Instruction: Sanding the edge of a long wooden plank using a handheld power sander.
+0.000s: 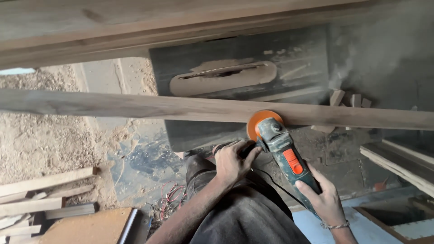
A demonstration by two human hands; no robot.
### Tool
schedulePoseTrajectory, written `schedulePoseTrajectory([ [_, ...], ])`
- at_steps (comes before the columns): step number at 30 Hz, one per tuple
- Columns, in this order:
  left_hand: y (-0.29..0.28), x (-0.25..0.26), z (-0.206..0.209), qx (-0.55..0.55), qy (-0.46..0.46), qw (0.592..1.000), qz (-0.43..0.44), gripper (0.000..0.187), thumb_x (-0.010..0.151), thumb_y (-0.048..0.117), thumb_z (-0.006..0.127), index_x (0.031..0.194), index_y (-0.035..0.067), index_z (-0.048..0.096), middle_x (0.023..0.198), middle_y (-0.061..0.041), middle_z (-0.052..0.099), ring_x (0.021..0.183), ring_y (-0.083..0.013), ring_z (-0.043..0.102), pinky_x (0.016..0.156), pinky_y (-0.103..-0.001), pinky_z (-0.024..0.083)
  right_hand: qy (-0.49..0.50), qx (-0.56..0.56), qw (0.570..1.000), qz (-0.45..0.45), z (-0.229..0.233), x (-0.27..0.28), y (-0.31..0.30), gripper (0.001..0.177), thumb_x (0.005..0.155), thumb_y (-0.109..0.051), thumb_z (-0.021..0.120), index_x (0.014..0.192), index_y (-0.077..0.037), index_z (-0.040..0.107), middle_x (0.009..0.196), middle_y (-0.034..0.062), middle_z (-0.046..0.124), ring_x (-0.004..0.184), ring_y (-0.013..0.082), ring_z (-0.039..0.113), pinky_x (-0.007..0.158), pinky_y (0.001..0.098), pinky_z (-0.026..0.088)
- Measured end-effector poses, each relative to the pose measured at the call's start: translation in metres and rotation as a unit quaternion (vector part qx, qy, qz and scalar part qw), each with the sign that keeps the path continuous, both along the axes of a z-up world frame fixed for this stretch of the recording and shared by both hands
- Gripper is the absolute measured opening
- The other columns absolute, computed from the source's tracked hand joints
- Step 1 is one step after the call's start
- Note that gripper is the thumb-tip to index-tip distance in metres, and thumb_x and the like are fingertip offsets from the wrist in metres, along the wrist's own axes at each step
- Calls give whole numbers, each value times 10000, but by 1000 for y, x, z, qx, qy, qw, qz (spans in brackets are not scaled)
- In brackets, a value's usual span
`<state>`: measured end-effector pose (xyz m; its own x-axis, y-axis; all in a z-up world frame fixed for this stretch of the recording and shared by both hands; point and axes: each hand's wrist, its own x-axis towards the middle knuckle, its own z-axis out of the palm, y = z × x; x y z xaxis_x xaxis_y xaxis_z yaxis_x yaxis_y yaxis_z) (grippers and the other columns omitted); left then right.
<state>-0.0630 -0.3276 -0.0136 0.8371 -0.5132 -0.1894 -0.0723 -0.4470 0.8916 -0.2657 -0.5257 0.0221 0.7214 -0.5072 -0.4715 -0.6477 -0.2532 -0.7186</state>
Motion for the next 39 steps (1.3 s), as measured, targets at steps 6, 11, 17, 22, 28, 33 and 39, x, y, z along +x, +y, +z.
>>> schedulePoseTrajectory([
  [6,-51,-20,-11,10,-11,998,-64,350,881,447,757,1036,134,788,854,-96,784,690,-241,750,647,-358,592,27,-5,997,-75,-2,-42,-21,612,853,-225,719,1402,16,597,1121,129,743,990,158,662,860,307,520],
  [11,-103,-31,-19,33,19,986,-159,389,905,502,686,1126,192,766,842,-90,772,668,-251,746,634,-379,592,-1,-22,993,-114,-11,-76,-36,586,873,-224,701,1407,-9,592,1069,70,719,904,126,642,776,287,515],
  [17,-118,-32,-39,-3,-65,980,-186,348,895,511,682,1082,237,788,897,-55,794,760,-264,748,643,-399,585,-84,54,967,-236,-51,-103,-41,416,959,-208,681,1307,19,659,985,35,662,803,103,587,679,274,482],
  [22,-25,1,-37,52,5,991,-120,353,903,477,706,1146,227,760,993,-48,794,808,-215,759,711,-364,592,-80,68,989,-104,-31,-21,14,490,884,-218,711,1319,-2,645,1098,72,702,962,163,641,846,314,506],
  [28,78,36,-5,36,-3,995,90,225,855,266,811,1002,96,808,879,-92,809,740,-161,788,698,-288,613,-128,149,981,6,-32,73,61,674,847,-269,779,1413,31,570,1311,130,702,1177,183,646,1021,315,491],
  [33,53,29,-2,23,-22,990,139,229,864,247,820,984,55,790,846,-104,798,744,-160,778,690,-279,599,-147,73,984,72,-38,72,32,666,835,-284,800,1373,51,596,1314,162,708,1201,195,677,1013,315,520],
  [39,-50,-10,-3,16,-16,995,93,235,842,314,809,939,100,804,815,-98,793,718,-192,790,653,-305,594,-99,64,992,36,-24,16,-54,675,820,-278,784,1388,33,591,1266,142,726,1104,169,686,948,305,537],
])
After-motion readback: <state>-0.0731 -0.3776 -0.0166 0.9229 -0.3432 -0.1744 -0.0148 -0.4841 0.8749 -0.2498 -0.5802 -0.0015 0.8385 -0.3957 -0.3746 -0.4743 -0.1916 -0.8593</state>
